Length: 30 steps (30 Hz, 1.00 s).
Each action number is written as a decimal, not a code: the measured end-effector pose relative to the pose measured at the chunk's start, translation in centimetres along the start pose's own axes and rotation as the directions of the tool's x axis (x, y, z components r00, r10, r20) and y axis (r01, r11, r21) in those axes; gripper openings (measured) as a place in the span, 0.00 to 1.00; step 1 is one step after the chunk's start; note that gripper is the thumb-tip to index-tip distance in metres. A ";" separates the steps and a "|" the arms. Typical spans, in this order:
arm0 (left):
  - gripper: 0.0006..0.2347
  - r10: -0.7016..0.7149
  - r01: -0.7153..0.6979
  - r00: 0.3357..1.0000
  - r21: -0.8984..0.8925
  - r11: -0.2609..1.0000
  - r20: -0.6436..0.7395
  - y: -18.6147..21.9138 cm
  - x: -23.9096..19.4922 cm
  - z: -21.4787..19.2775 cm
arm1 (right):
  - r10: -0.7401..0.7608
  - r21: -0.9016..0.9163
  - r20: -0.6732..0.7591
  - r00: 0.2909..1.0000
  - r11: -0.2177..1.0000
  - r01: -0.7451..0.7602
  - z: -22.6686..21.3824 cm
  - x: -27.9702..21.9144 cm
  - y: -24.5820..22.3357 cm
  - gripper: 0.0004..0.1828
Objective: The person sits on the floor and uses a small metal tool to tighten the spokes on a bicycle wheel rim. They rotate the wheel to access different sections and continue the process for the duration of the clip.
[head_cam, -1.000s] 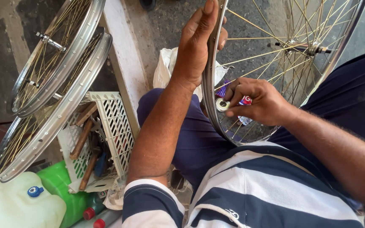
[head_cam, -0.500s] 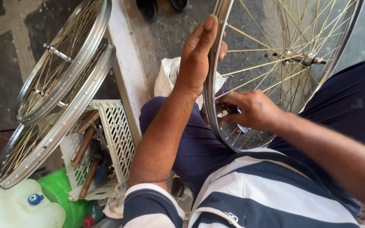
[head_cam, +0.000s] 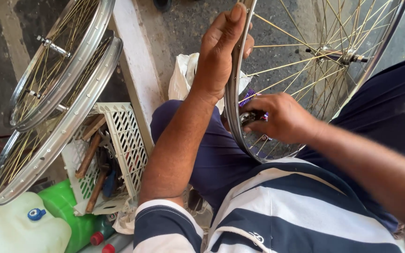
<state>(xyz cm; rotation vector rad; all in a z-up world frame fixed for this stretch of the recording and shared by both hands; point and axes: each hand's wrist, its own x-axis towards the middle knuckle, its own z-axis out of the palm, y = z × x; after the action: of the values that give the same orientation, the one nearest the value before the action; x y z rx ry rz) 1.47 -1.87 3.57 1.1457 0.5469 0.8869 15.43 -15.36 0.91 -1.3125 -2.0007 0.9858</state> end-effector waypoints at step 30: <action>0.14 0.020 -0.015 0.999 0.125 0.992 -0.046 -0.1 -0.2 0.9 | -0.231 -0.554 -0.068 0.971 0.818 0.156 2.8 -0.3 0.6 0.18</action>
<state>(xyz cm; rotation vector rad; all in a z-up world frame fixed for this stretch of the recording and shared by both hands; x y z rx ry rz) 2.12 -2.51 3.79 1.2467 0.6389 0.9068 13.70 -16.26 -1.24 -1.3647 -2.3462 0.2151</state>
